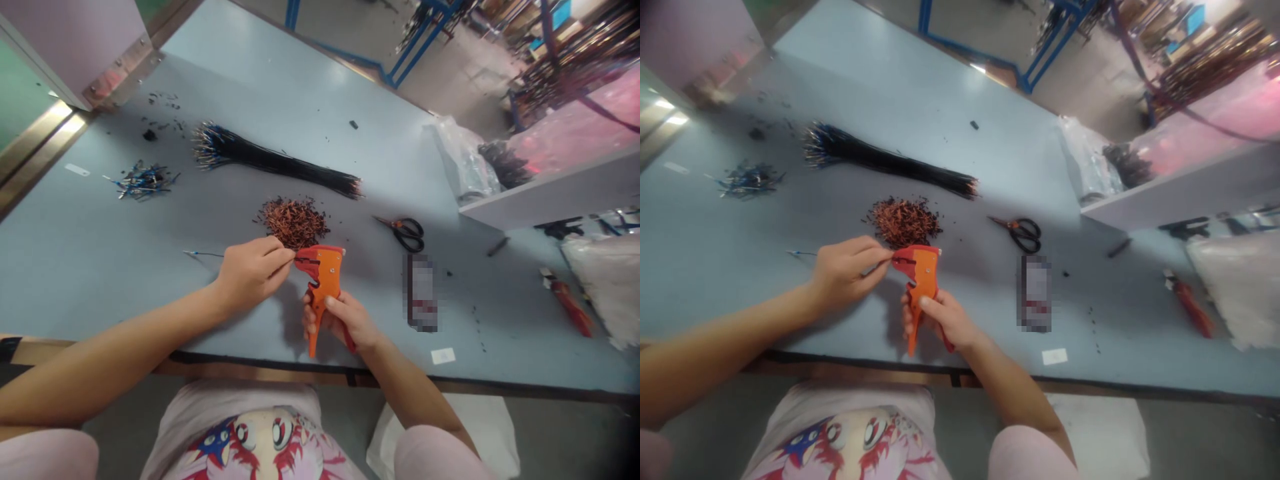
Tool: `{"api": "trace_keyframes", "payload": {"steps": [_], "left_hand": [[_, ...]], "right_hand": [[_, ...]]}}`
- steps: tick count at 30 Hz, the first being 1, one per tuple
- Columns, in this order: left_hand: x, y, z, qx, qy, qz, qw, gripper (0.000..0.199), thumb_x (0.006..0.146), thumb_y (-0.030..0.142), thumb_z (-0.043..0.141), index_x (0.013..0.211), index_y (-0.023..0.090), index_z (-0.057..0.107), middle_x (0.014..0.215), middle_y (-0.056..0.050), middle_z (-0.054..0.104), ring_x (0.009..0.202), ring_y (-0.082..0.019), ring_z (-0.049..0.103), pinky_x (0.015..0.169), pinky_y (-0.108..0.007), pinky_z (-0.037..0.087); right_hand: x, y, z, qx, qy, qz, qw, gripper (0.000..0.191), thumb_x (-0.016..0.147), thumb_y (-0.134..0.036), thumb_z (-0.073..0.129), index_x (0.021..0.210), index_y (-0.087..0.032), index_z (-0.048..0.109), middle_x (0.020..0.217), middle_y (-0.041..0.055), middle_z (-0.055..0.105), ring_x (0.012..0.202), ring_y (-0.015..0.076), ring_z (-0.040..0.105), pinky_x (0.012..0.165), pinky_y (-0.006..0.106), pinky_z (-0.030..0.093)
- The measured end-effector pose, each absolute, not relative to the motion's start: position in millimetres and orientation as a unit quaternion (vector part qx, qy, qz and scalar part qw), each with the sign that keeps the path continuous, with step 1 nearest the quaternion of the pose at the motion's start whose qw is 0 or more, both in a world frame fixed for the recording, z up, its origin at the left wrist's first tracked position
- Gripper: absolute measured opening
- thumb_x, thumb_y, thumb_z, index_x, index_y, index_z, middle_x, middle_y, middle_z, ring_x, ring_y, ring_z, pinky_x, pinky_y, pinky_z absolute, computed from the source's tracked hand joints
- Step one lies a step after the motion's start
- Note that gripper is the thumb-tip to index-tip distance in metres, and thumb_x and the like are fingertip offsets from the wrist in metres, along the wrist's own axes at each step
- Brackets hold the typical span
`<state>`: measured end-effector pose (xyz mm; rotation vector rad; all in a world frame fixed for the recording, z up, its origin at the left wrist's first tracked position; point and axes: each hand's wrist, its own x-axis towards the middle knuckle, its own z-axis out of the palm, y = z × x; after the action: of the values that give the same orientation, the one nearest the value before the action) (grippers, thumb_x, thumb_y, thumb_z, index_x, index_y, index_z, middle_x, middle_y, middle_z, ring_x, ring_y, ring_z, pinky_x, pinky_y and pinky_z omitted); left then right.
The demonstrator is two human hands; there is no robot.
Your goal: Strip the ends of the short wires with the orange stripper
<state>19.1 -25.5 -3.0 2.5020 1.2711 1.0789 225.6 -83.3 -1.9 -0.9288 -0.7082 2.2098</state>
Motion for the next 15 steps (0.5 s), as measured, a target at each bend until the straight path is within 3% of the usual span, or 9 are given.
{"api": "trace_keyframes", "payload": {"steps": [7, 15], "left_hand": [[21.2, -25.8, -3.7, 0.84, 0.395, 0.356, 0.107, 0.017, 0.085, 0.018, 0.047, 0.08, 0.017, 0.062, 0.077, -0.002, 0.065, 0.071, -0.01, 0.059, 0.062, -0.02, 0.041], [23.3, -27.7, -6.6, 0.842, 0.408, 0.34, 0.096, 0.018, 0.086, 0.019, 0.047, 0.075, 0.017, 0.062, 0.067, 0.001, 0.06, 0.061, -0.01, 0.052, 0.057, -0.021, 0.036]], "right_hand": [[223.6, -85.3, -4.6, -0.356, -0.266, 0.838, 0.316, 0.031, 0.08, -0.041, 0.063, 0.089, -0.013, 0.057, 0.064, -0.0008, 0.053, 0.054, 0.0117, 0.053, 0.057, 0.036, 0.053], [221.9, -86.2, -8.3, -0.362, -0.272, 0.836, 0.311, 0.029, 0.081, -0.04, 0.062, 0.075, -0.014, 0.05, 0.056, -0.0041, 0.047, 0.046, 0.0085, 0.047, 0.048, 0.028, 0.05]]}}
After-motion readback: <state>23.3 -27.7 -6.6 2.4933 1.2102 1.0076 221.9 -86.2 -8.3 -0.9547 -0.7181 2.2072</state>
